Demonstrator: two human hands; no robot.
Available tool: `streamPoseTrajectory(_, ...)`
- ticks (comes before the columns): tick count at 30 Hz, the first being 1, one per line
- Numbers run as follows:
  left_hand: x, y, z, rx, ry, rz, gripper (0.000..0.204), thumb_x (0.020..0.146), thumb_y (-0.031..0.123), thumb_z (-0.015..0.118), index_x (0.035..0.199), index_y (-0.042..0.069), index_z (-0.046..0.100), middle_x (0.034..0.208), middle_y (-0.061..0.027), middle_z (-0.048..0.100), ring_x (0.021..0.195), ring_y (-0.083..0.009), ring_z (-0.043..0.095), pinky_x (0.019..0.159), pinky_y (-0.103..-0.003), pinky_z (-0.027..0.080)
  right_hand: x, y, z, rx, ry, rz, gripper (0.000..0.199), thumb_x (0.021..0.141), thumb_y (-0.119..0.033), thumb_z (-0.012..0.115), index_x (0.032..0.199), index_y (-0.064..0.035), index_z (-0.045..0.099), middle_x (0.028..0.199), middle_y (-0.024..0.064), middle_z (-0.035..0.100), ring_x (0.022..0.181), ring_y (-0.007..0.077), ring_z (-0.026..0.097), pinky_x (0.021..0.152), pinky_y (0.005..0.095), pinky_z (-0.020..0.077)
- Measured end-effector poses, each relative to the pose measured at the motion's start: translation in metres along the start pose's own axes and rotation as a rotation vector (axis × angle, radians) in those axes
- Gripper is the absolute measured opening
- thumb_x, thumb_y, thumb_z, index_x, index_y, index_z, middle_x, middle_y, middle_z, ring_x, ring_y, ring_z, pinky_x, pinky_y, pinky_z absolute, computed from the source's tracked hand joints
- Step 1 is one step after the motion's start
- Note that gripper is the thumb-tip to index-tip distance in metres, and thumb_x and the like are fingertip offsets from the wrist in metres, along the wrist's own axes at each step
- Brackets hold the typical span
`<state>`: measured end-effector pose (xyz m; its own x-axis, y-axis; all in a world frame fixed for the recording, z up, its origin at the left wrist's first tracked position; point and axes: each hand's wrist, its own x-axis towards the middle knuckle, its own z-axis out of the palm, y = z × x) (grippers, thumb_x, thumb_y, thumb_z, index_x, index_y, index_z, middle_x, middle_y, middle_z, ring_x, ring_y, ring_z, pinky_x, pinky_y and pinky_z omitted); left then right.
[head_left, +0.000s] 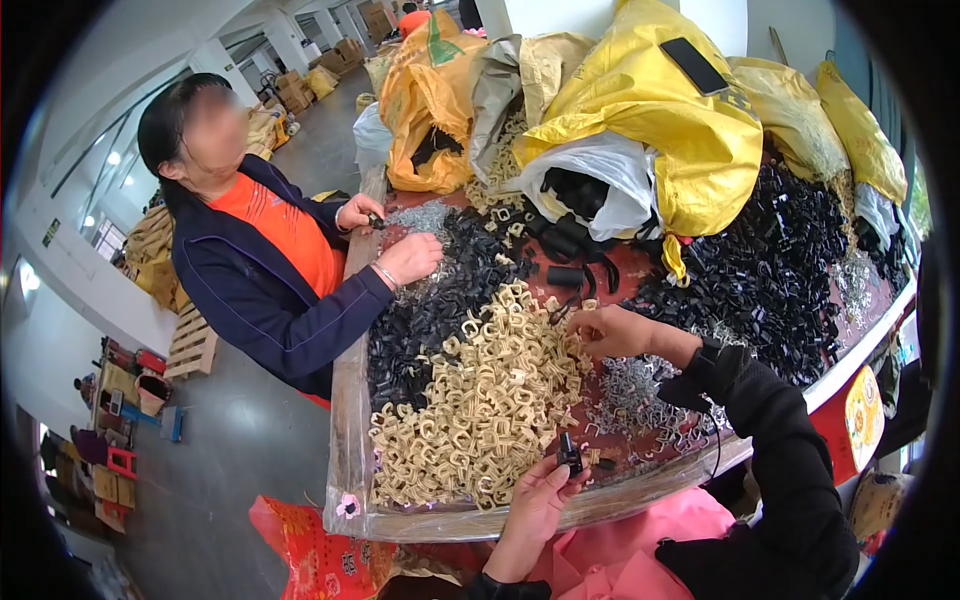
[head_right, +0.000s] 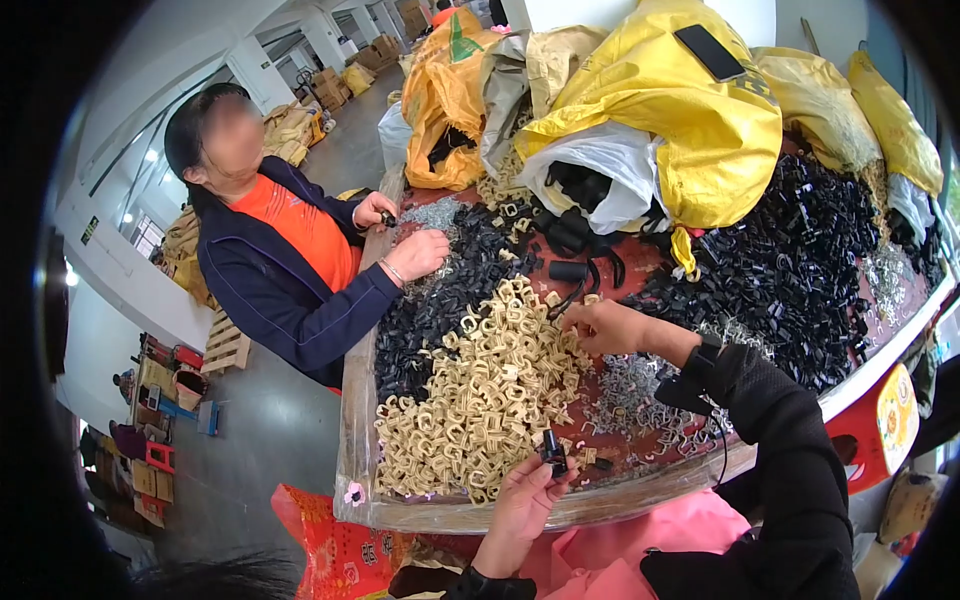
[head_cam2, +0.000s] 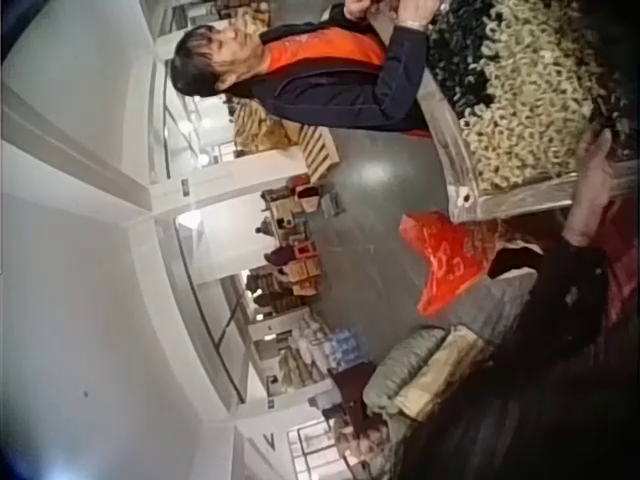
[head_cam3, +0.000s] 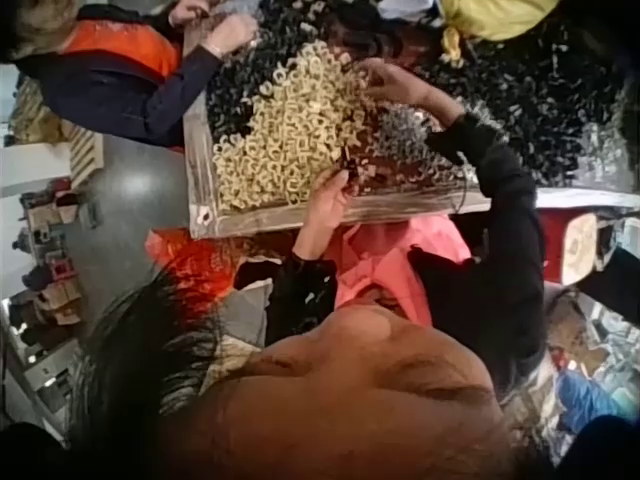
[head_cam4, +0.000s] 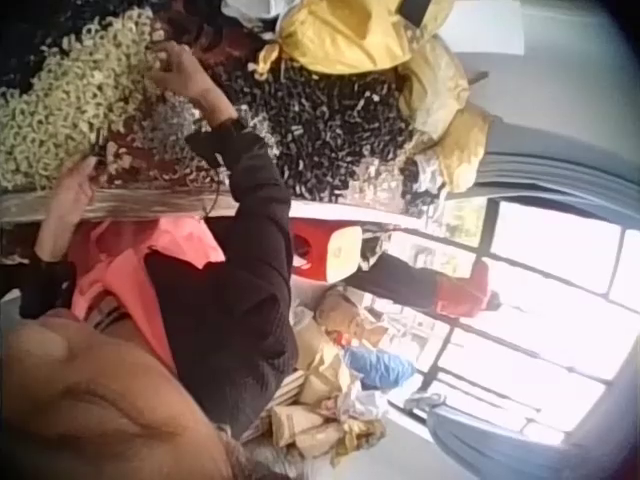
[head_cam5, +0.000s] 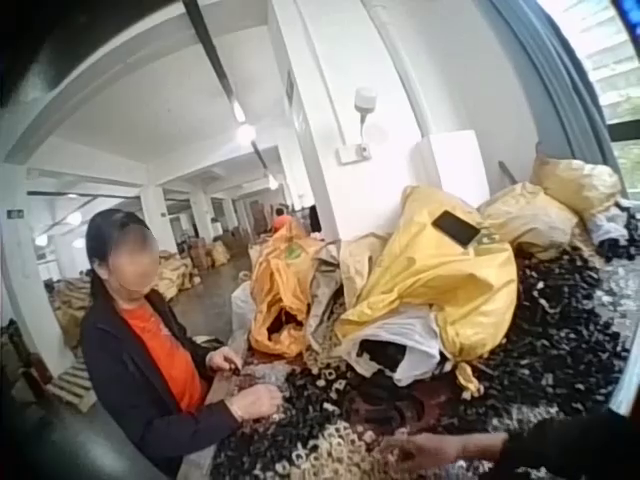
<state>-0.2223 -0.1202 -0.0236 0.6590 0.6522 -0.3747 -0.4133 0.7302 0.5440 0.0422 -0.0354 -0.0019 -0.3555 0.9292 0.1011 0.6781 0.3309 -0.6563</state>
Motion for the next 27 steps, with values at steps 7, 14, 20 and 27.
streamPoseTrajectory(7, 0.005, -0.008, 0.007, -0.067, -0.083, 0.185, 0.021, 0.079, 0.006, 0.051, 0.099, 0.000, 0.051, 0.097, -0.0139, 0.055, 0.091, -0.0210, 0.054, 0.080, -0.029, 0.044, -0.041, -0.036, 0.033, 1.249, -0.092, 0.407, 0.015, 0.078, -0.002, 0.050, 0.094, -0.0032, 0.049, 0.071, 0.0024, 0.053, 0.054, 0.0080, 0.051, 0.051, 0.0200, 0.0427)
streamPoseTrajectory(14, 0.003, -0.032, 0.024, -0.123, -0.160, 0.258, 0.020, 0.078, 0.007, 0.053, 0.097, 0.001, 0.053, 0.098, -0.0124, 0.055, 0.094, -0.0205, 0.052, 0.086, -0.032, 0.041, -0.085, -0.064, 0.067, 1.495, -0.093, 0.452, 0.011, 0.078, -0.004, 0.052, 0.090, -0.0041, 0.051, 0.072, 0.0017, 0.054, 0.054, 0.0071, 0.050, 0.050, 0.0184, 0.0418)
streamPoseTrajectory(20, -0.003, -0.047, 0.031, -0.096, -0.137, 0.278, 0.020, 0.079, 0.003, 0.050, 0.098, -0.001, 0.051, 0.099, -0.0121, 0.054, 0.095, -0.0196, 0.052, 0.087, -0.032, 0.040, -0.115, -0.080, 0.073, 1.427, 0.205, 0.457, 0.006, 0.079, -0.007, 0.053, 0.083, -0.0025, 0.053, 0.072, 0.0013, 0.054, 0.057, 0.0070, 0.051, 0.053, 0.0178, 0.0415)
streamPoseTrajectory(27, -0.007, -0.057, 0.038, -0.018, -0.092, 0.172, 0.018, 0.079, 0.001, 0.049, 0.097, 0.000, 0.052, 0.096, -0.0120, 0.056, 0.090, -0.0209, 0.054, 0.081, -0.030, 0.044, -0.140, -0.080, 0.045, 0.596, 0.269, 0.081, 0.010, 0.077, -0.012, 0.057, 0.077, -0.0022, 0.056, 0.074, 0.0034, 0.053, 0.073, 0.0122, 0.051, 0.067, 0.0243, 0.0409)
